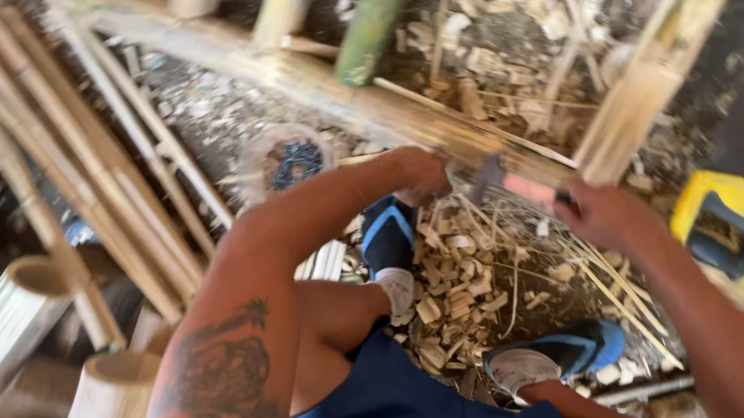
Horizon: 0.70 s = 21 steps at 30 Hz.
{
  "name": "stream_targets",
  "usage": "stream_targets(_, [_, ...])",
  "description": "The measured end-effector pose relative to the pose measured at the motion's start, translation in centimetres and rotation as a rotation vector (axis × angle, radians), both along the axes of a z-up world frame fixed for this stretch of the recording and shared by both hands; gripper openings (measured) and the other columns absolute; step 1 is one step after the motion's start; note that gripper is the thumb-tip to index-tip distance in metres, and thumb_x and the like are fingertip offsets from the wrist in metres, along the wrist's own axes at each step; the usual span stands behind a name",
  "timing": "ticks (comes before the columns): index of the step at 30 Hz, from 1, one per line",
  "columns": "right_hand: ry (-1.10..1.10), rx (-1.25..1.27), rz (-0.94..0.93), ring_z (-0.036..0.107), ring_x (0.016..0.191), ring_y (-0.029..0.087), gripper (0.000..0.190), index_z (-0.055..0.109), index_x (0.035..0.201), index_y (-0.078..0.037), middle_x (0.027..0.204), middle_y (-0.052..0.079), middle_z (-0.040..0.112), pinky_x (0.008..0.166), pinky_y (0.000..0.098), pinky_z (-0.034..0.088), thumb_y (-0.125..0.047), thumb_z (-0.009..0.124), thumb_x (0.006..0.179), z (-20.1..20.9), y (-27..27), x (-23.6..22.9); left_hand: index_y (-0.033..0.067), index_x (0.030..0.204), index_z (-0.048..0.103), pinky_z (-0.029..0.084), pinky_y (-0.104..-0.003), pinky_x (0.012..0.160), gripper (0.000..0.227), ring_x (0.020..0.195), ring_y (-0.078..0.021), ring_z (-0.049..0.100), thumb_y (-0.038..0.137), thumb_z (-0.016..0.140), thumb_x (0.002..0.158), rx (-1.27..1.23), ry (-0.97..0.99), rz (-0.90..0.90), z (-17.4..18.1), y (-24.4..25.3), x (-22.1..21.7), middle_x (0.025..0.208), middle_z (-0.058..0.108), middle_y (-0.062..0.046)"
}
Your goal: The person assembles a bamboo structure by cutting bamboo strips with a hand saw and nailing them into place with a hammer. The person repeatedly measures, cuts, and fastens bamboo pieces to a larger frame.
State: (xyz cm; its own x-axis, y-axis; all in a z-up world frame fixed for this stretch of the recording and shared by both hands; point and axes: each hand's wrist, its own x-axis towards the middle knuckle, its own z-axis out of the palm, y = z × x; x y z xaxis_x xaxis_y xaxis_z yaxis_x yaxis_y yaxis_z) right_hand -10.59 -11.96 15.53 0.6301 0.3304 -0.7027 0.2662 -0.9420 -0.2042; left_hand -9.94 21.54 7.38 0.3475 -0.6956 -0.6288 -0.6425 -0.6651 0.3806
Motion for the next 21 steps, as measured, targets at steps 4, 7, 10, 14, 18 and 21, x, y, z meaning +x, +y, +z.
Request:
stream_targets(4, [-0.140, 0.124, 0.081, 0.075, 0.077, 0.033, 0.034, 0.069, 0.109, -0.018, 0.087, 0.011, 0.077, 0.078, 0.0469, 0.062, -0.048, 0.059, 0.095, -6.6, -2.6, -6.3, 0.0215, 0.110, 0.073, 0.057, -0.055, 0.079, 0.026, 0.095, -0.0420, 0.070, 0.023, 0.063, 0.087, -0.156, -0.266, 0.236, 3.5, 9.1, -1.0, 0.104, 0.074, -0.017])
stream_targets(7, [-0.139, 0.132, 0.087, 0.074, 0.084, 0.035, 0.032, 0.073, 0.113, -0.019, 0.095, 0.012, 0.077, 0.078, 0.0483, 0.060, -0.042, 0.065, 0.092, -9.1, -2.1, -8.0, 0.0157, 0.100, 0.073, 0.056, -0.056, 0.078, 0.018, 0.090, -0.0431, 0.070, 0.026, 0.060, 0.092, -0.159, -0.333, 0.711, 4.2, 15.4, -5.1, 0.096, 0.074, -0.018])
stream_targets(10, [-0.274, 0.287, 0.170, 0.073, 0.085, 0.034, 0.027, 0.077, 0.109, -0.019, 0.098, 0.011, 0.077, 0.076, 0.0477, 0.059, -0.037, 0.064, 0.093, -7.9, 1.7, -6.4, 0.0083, 0.096, 0.069, 0.058, -0.053, 0.078, 0.021, 0.086, -0.0427, 0.071, 0.026, 0.058, 0.092, -0.481, -0.458, 0.930, 2.8, 19.7, -11.7, 0.096, 0.074, -0.018])
stream_targets(14, [-0.305, 0.516, 0.142, 0.072, 0.077, 0.032, 0.024, 0.075, 0.113, -0.016, 0.099, 0.012, 0.075, 0.073, 0.0446, 0.057, -0.032, 0.064, 0.098, -2.9, 8.9, -4.6, 0.0048, 0.095, 0.074, 0.057, -0.052, 0.084, 0.023, 0.093, -0.0429, 0.071, 0.024, 0.061, 0.092, -0.020, -0.265, 1.253, -1.9, 21.2, -21.0, 0.099, 0.072, -0.023])
stream_targets(18, [-0.207, 0.640, 0.213, 0.070, 0.069, 0.029, 0.022, 0.074, 0.116, -0.015, 0.096, 0.013, 0.075, 0.066, 0.0400, 0.055, -0.027, 0.067, 0.098, 1.5, 16.7, -4.2, 0.0053, 0.110, 0.072, 0.056, -0.054, 0.091, 0.025, 0.107, -0.0425, 0.069, 0.018, 0.066, 0.090, 0.264, -0.123, 1.395, -6.4, 21.0, -28.1, 0.112, 0.071, -0.023])
stream_targets(21, [-0.160, 0.583, 0.245, 0.067, 0.061, 0.029, 0.022, 0.074, 0.116, -0.017, 0.094, 0.012, 0.077, 0.059, 0.0396, 0.052, -0.026, 0.068, 0.098, 4.4, 20.2, -4.8, 0.0033, 0.118, 0.066, 0.055, -0.054, 0.091, 0.035, 0.108, -0.0388, 0.068, 0.023, 0.071, 0.089, 0.315, -0.093, 1.467, -7.8, 20.7, -30.3, 0.114, 0.070, -0.022])
